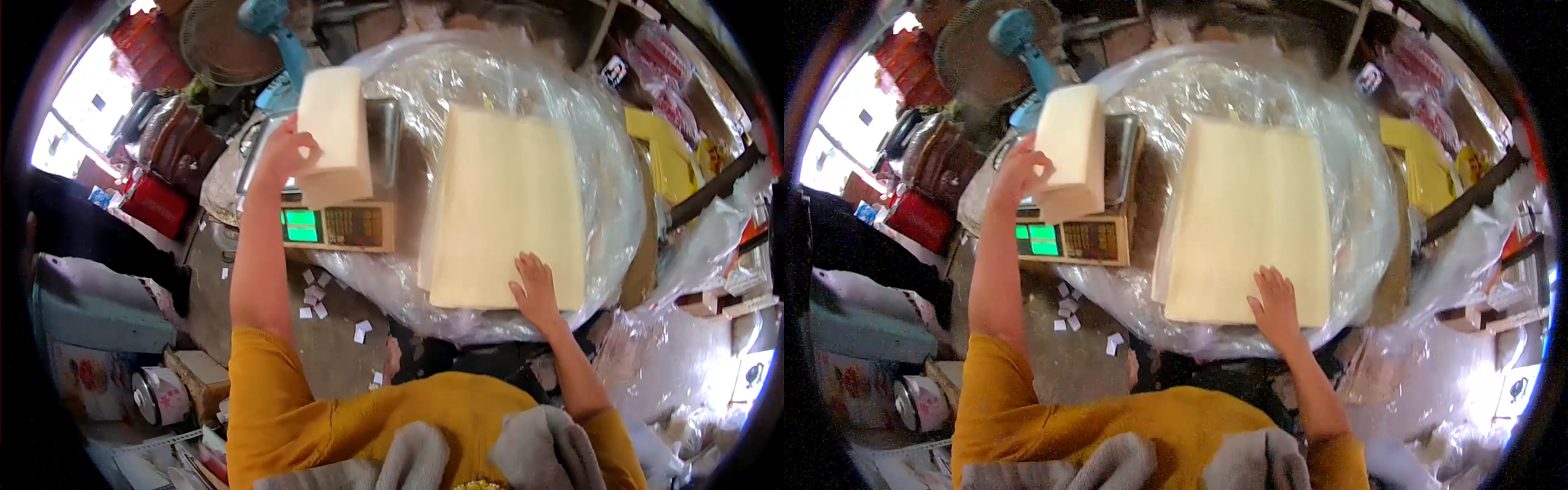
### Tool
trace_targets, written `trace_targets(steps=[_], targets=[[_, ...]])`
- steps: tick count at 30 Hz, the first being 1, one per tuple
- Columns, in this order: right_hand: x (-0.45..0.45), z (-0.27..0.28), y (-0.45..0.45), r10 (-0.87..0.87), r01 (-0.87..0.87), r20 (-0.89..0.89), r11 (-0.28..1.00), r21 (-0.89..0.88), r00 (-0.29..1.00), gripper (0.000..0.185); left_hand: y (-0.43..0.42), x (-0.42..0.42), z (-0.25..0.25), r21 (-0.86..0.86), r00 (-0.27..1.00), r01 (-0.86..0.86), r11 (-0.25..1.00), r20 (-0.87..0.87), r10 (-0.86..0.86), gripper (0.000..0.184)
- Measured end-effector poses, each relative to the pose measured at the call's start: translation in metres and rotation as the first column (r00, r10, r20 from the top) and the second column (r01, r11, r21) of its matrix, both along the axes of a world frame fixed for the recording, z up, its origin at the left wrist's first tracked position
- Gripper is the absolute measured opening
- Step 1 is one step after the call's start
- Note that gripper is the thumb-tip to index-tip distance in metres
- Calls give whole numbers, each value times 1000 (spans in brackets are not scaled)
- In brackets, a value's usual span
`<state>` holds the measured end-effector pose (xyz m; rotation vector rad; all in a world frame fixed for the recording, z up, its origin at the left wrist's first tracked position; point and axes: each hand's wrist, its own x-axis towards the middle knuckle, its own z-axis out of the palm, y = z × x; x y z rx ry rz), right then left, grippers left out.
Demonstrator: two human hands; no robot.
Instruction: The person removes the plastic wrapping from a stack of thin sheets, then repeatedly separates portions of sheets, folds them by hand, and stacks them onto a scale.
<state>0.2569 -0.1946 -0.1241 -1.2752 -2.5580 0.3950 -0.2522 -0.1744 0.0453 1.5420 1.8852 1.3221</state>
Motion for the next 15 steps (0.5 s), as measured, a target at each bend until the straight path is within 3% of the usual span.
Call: trace_targets(steps=[1,2,3,4,5,6,8,11,14,15], targets=[[3,-4,1,14,-14,20,999,28,1000,49,5,-10,-21,15,949,68,998,-309,-60,65],[3,-4,3,29,-30,14,999,45,999,49,13,-1,-14,-114,929,-212,971,-330,165,64],[4,-2,1,41,-42,17,998,50,999,49,21,7,-7,-260,865,-451,854,-363,346,62],[1,7,1,45,-45,29,999,13,999,50,22,6,-21,-94,747,-380,920,-618,246,57],[-4,13,0,35,-41,60,995,87,998,45,23,6,-36,93,503,-297,950,-831,238,54],[-7,14,-1,73,-73,9,997,22,997,43,50,-53,-101,108,374,31,994,-923,89,49],[-16,17,2,142,-150,-126,987,-62,982,40,36,0,-99,60,433,-253,966,-886,168,50],[-45,26,-10,279,-282,-77,959,-28,957,25,34,6,-93,69,538,-250,966,-820,198,50],[-69,35,-18,384,-383,73,923,-19,921,12,33,6,-87,100,450,-268,958,-866,216,50],[-75,34,-21,416,-416,22,907,66,909,6,31,7,-85,239,482,-244,940,-811,331,51]])
